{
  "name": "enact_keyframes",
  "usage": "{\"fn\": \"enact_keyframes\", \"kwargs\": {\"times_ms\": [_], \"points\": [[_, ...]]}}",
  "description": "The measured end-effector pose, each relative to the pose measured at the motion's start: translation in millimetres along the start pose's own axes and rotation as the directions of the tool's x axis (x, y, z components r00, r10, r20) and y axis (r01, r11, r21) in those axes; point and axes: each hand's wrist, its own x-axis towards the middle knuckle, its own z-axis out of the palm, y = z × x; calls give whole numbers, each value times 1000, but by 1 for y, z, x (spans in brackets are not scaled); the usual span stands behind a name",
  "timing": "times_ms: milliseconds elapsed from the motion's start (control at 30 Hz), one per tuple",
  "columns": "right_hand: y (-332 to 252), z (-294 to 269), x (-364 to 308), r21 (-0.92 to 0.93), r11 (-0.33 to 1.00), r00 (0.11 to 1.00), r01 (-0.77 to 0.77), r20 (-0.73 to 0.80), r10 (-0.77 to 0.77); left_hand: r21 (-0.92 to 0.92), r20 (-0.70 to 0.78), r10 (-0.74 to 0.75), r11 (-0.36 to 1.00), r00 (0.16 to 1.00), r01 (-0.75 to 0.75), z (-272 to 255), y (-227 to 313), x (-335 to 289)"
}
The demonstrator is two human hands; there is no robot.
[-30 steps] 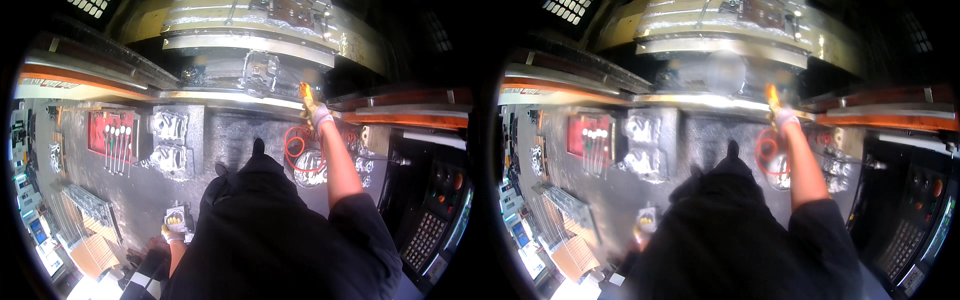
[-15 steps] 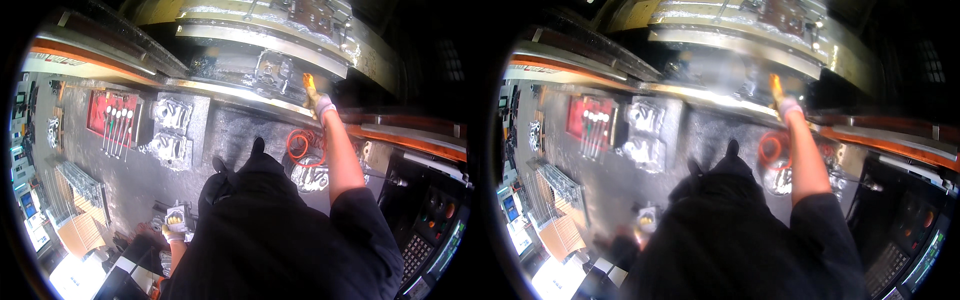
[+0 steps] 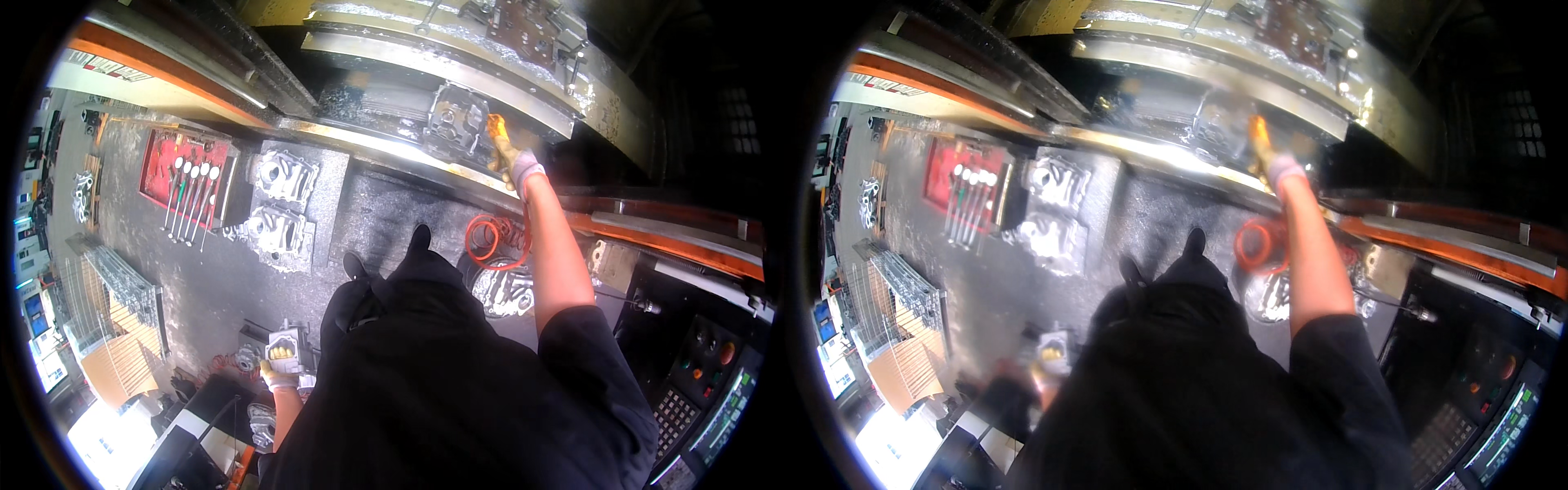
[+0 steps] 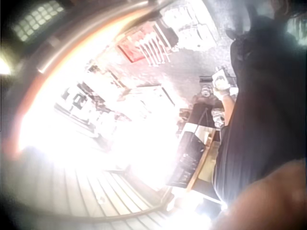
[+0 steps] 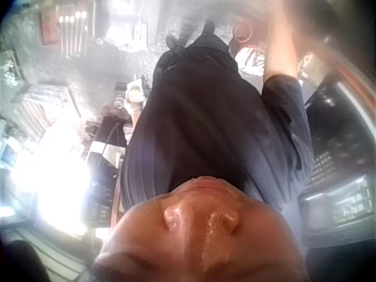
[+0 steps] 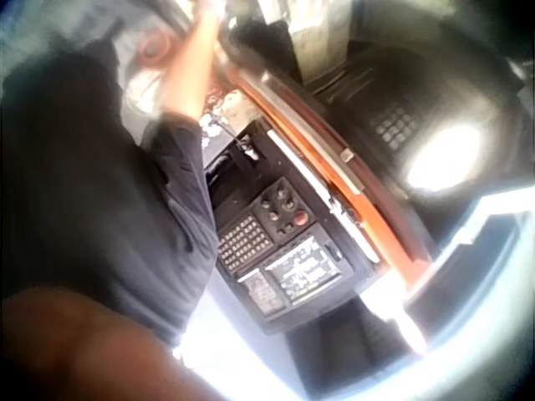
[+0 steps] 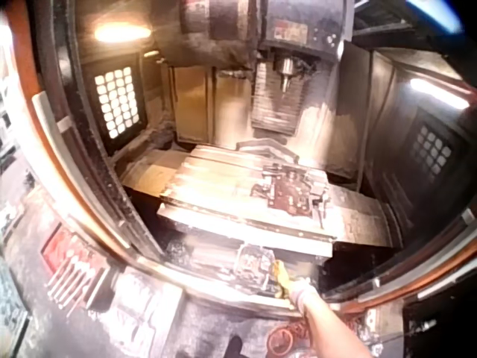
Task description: The person cleans the interior of a CNC machine using an air nozzle, then places a metal engine component onto the machine table and secures it with a wrench.
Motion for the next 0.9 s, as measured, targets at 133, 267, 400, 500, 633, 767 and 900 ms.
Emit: {"fn": "enact_keyframes", "kwargs": {"times_ms": [133,267,400,500,633,767,900], "points": [[-3,7,-8,-36,999,1000,-22,5,22,-7,4,-8,1000,1000,8,10,-4,-2],[-50,35,-73,-28,985,982,171,-75,-173,23,-43,-10,1000,999,11,5,2,11],[-60,43,-112,-27,999,998,-27,-54,25,49,-50,-16,999,999,19,-11,10,33],[-19,34,-92,-113,991,997,-71,-5,71,58,-45,-46,997,998,48,-1,9,38],[4,43,-114,-85,994,997,-75,1,75,84,-11,-72,994,997,73,-6,21,50],[29,49,-140,-22,999,999,-44,15,44,80,29,-107,991,994,105,-4,34,67],[55,48,-159,3,998,997,-68,48,68,309,68,-137,945,988,109,17,49,72]]}}
